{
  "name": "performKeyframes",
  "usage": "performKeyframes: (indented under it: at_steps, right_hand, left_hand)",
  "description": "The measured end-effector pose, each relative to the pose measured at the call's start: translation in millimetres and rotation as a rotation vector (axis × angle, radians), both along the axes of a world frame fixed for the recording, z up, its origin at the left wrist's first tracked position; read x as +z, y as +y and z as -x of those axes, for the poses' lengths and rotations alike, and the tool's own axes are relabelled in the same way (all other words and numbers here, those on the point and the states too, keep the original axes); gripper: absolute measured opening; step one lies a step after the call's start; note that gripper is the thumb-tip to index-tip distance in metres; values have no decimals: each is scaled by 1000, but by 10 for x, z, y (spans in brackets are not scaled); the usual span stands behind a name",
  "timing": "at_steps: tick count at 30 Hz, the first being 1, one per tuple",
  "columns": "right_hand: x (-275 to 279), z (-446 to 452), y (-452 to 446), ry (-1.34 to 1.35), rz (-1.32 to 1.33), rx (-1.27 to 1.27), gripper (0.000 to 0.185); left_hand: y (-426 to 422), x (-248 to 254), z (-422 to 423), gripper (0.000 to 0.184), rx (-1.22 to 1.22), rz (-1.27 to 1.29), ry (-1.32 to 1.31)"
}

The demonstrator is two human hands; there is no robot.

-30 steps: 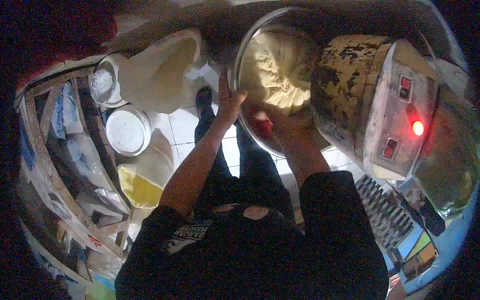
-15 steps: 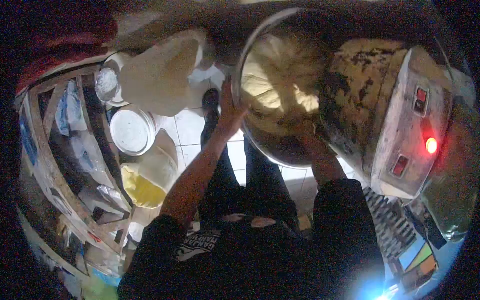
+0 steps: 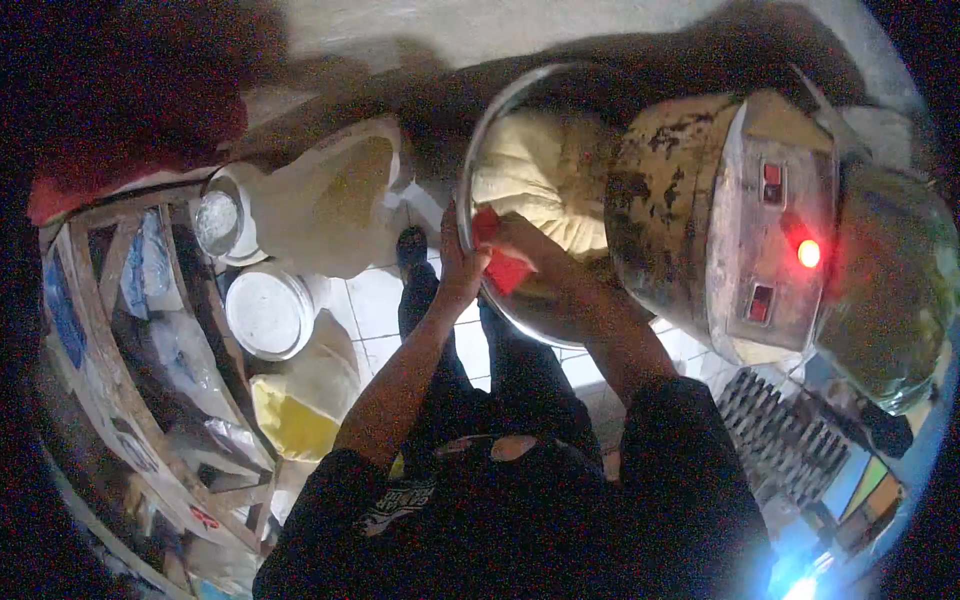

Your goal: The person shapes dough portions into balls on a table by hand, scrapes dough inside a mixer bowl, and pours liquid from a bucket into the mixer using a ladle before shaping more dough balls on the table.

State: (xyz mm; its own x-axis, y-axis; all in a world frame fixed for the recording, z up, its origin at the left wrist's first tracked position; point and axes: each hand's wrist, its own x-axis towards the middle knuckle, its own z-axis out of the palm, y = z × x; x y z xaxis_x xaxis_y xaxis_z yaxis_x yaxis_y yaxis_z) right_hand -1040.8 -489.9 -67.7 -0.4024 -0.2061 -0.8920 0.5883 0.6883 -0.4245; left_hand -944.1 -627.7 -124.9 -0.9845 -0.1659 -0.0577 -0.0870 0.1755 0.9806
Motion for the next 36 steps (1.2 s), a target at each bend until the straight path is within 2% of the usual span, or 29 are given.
performKeyframes:
  at_steps: [1,4,6,8,14,16,17,19,21,24,28,30,31,32,35,36]
  right_hand:
    - [-224,-5,-85,36,-28,42,41]
    - [-963,-487,227,252,-186,324,42]
    - [-1281,-868,660,302,-298,440,42]
    - [-1518,-1138,1045,297,-382,543,43]
    - [-1818,-1400,1601,246,-499,715,46]
    - [-1951,-1463,1823,260,-521,708,47]
    - [-2121,-1554,2005,313,-521,633,47]
    - [-1966,-1522,1982,330,-512,681,48]
    - [-1670,-1329,1962,363,-514,770,49]
    - [-1506,-1293,1984,383,-515,863,52]
    - [-1787,-1441,2145,255,-569,506,69]
    - [-1702,-1434,2152,232,-571,417,74]
    - [-1567,-1380,2177,236,-582,428,72]
    - [-1504,-1344,2229,238,-592,445,70]
    - [-1368,-1298,2437,218,-615,463,64]
    - [-1330,-1286,2490,208,-620,458,62]
  left_hand:
    - [-19,-12,17,99,-61,-151,-116]
    - [8,49,44,101,-14,-243,-167]
    - [-12,63,23,101,23,-282,-211]
    - [-69,110,40,104,-31,-250,-116]
    - [-137,157,23,115,-86,-177,-178]
    - [-132,22,37,116,-88,-152,-191]
    - [-168,-68,48,113,-125,-24,-134]
    - [-231,-11,76,111,-157,113,-77]
    - [-190,261,200,107,-59,-79,-147]
    - [-189,288,233,107,-64,-22,-174]
    - [-190,260,226,104,-58,-193,-157]
    - [-238,313,265,101,-116,-15,-167]
    - [-189,-14,155,98,-108,161,-74]
    - [-213,-3,197,98,-107,164,-68]
    - [-211,190,190,101,-143,72,65]
    - [-195,308,240,101,-112,-209,-74]
